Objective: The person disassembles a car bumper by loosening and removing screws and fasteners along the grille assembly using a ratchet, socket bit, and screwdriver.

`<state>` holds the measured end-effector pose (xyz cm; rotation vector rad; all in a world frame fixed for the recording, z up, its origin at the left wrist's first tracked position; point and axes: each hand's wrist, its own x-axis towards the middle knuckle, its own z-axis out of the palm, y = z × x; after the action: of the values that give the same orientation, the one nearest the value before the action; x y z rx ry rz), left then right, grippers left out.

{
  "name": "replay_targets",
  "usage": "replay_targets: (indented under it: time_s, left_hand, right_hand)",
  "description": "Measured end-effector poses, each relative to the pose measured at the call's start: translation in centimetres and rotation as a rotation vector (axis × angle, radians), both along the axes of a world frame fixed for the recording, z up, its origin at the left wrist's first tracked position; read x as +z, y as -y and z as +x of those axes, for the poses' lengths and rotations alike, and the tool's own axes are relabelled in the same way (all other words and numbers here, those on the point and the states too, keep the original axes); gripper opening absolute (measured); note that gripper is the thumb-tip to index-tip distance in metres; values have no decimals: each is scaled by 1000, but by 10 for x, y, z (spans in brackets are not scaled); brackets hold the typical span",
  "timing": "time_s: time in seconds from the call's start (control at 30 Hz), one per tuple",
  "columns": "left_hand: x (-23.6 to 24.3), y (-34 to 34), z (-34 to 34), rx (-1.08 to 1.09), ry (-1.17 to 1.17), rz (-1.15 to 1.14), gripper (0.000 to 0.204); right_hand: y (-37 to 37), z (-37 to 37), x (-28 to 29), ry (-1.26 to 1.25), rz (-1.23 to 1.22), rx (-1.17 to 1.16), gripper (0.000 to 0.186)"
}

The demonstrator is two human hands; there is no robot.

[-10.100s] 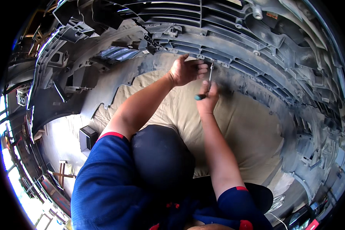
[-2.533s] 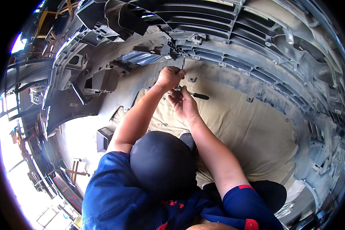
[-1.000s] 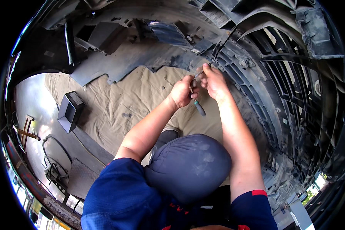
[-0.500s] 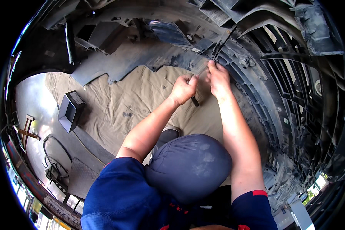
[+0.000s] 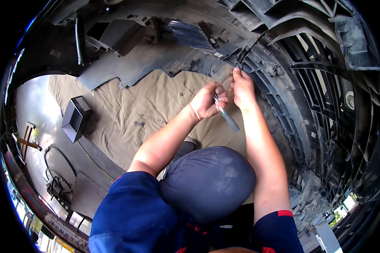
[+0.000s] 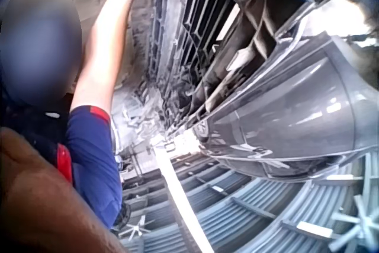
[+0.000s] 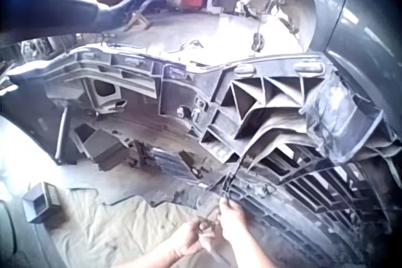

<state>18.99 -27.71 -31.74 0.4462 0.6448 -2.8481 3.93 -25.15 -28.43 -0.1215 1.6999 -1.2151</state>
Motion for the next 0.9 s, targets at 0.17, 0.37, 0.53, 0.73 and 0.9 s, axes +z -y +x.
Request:
replay_targets:
  time_s: [0.17, 0.37, 0.53, 0.73, 0.9]
  left_hand:
    - [5, 2, 2, -335, 872, -1411, 27]
    - [-20, 13, 8, -32, -24, 161, 34]
    - [4, 14, 12, -193, 880, -1465, 44]
    - [13, 22, 16, -378, 642, -819, 41]
    - [-1, 12, 5, -138, 425, -454, 30]
  right_hand:
    - [-5, -5, 6, 43, 87, 31, 27]
    - [-7, 7, -5, -36, 35, 62, 32]
    - [-59, 4, -41, 206, 359, 132, 32]
    - [-63, 0, -68, 63, 306, 218, 22]
    - [-79, -19, -80, 497, 37, 225, 19]
